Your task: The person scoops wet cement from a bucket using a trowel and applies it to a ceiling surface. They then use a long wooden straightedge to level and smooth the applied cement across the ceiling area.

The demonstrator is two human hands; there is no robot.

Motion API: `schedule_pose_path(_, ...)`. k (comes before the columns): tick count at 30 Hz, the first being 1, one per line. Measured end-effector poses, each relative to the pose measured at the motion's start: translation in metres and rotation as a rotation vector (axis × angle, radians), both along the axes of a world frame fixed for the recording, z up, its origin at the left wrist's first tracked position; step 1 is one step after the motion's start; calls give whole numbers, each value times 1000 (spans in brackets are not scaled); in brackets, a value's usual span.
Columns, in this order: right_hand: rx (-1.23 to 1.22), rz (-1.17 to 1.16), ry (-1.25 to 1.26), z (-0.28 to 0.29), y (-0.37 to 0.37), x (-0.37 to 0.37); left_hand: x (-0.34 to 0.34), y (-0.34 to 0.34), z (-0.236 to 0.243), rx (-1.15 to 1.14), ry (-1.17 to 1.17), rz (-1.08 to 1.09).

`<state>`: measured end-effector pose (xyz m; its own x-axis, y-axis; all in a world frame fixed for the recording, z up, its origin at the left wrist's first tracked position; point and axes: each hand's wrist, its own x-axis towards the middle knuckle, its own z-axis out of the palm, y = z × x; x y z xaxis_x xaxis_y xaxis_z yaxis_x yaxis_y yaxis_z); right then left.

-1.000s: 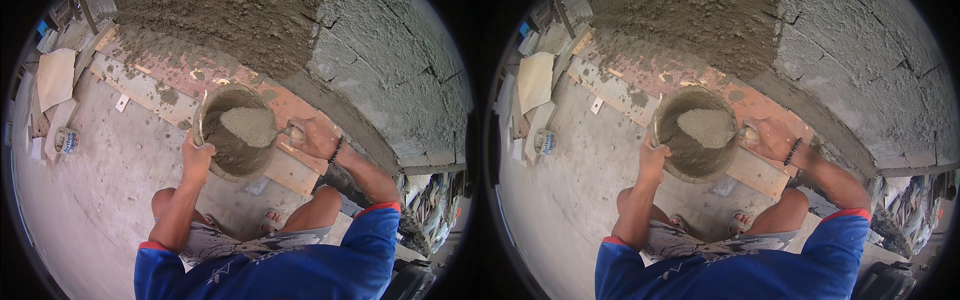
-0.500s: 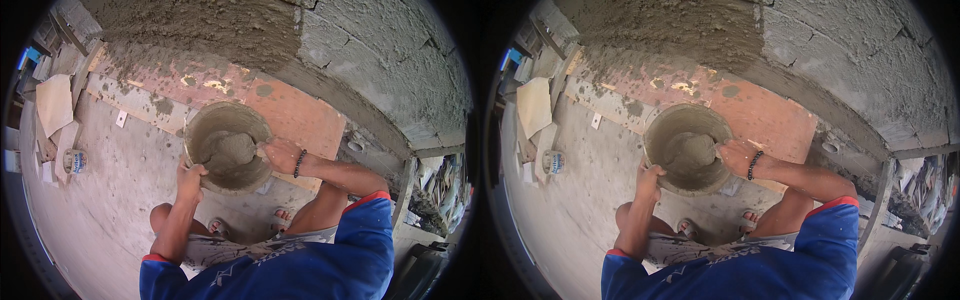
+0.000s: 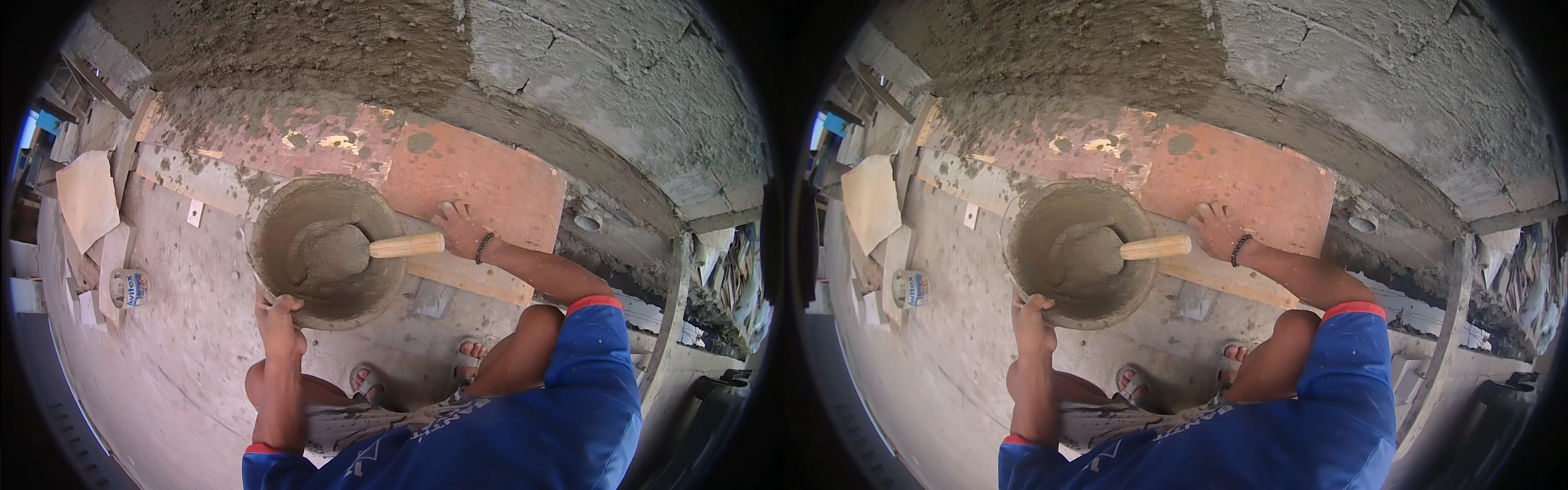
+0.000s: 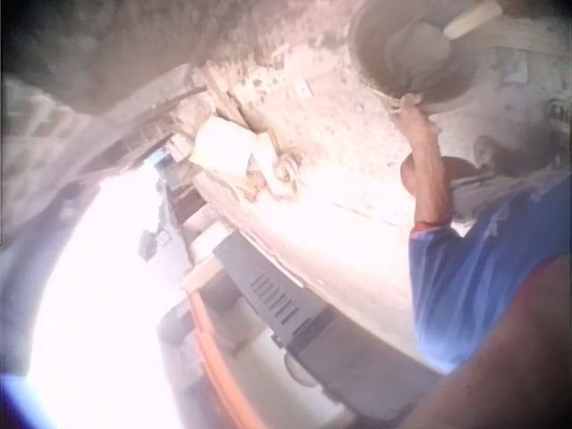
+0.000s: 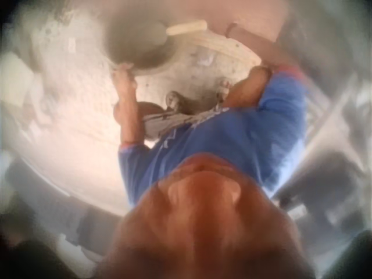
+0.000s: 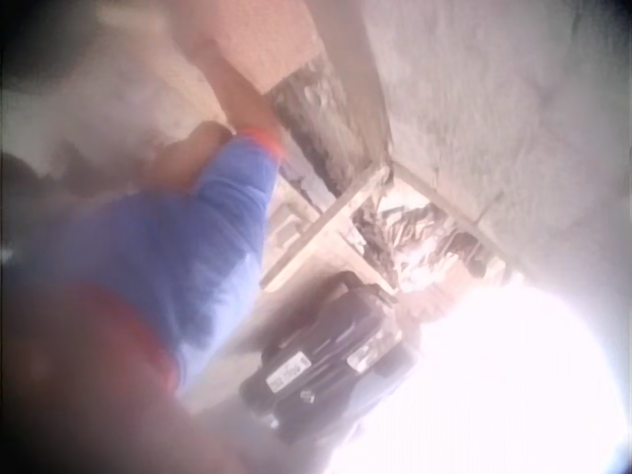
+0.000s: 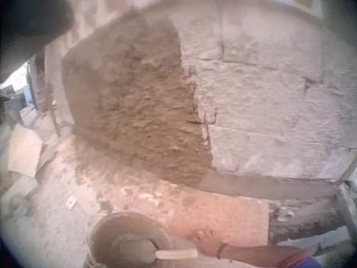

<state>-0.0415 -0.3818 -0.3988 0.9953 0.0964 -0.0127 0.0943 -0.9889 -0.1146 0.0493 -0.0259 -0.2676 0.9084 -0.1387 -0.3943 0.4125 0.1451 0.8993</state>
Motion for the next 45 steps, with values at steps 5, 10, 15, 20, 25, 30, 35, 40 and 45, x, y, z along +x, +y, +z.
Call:
schedule_pose_path(5,-5,-52,-28,-37,-5,25,-8,4,12,10,-36,64)
schedule_pose_path(10,23,-60,-39,-32,-2,26,-9,16,9,-2,-18,57)
schedule_pose_path(15,-21,-45,-32,-26,-5,23,-12,17,4,-20,4,32)
schedule_pose_path(20,-14,-56,-18,-27,-4,24,-16,23,-4,-49,16,23)
schedule_pose_path(25,-36,-64,2,-25,-3,22,-23,27,-5,-72,24,14)
schedule_pose_path(30,-98,-62,59,-13,-1,26,-22,38,-15,-54,9,-36)
schedule_pose_path(35,430,-104,81,69,13,46,-22,29,-9,-65,-35,13)
schedule_pose_path(40,219,97,393,120,86,20,-22,11,-15,-49,-112,-21)
schedule_pose_path(45,107,49,426,106,111,19,-25,-6,-16,-104,-240,-4)
